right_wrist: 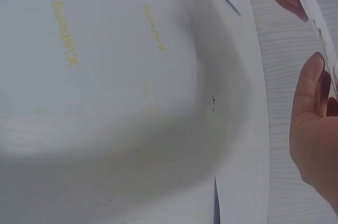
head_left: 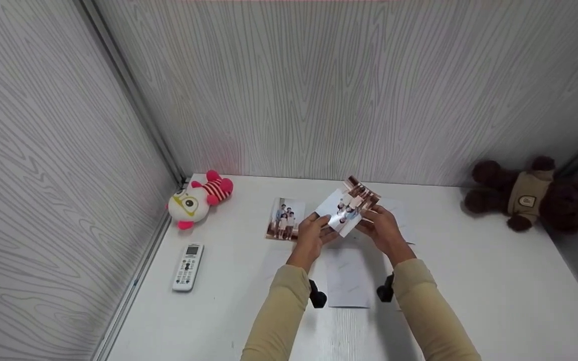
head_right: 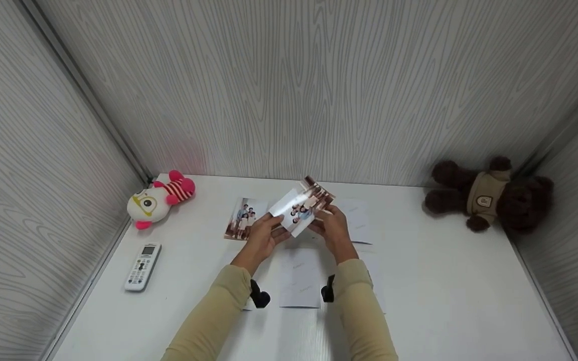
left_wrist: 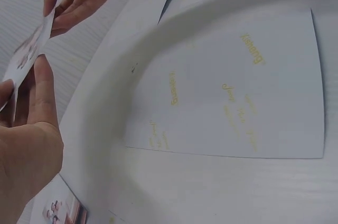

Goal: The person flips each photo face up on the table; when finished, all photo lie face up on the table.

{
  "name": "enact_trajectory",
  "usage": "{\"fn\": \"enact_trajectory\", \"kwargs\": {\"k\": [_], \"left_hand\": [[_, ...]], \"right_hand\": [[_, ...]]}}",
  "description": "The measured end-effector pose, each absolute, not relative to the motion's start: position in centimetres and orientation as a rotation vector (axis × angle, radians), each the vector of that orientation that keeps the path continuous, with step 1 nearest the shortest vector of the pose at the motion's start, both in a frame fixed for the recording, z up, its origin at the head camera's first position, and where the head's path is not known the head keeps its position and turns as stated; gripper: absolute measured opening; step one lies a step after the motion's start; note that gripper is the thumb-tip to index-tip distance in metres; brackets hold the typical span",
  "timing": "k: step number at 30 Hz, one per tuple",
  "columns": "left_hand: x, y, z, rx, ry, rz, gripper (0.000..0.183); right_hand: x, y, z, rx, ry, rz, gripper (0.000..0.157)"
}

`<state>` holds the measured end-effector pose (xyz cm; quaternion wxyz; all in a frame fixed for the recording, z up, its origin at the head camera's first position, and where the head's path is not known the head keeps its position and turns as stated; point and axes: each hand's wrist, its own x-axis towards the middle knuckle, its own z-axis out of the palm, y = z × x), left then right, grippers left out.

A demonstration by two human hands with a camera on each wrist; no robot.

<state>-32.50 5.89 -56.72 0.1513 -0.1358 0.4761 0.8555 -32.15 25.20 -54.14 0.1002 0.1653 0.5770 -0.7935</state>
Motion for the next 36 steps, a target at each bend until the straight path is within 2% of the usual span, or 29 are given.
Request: {"fn": "enact_trajectory", "kwargs": {"k": [6,18,36], "left_hand": [[-32.7,5.1,-56.7,-0.391,1.398,2.429,0.043],[-33.0,3.8,-56.3,-0.361,1.483,2.319,0.06],[-33.0,3.2,-56.0,-0.312,1.587,2.145,0.072]], "right_hand": [[-32.0,26.3,-54.1,0.473,1.654,-2.385,0.051],[-31.9,27.1,-53.8,0.54,1.634,-2.342,0.043],[-31.8,27.3,-54.8,0.441,1.803,-2.181,0.051]]}}
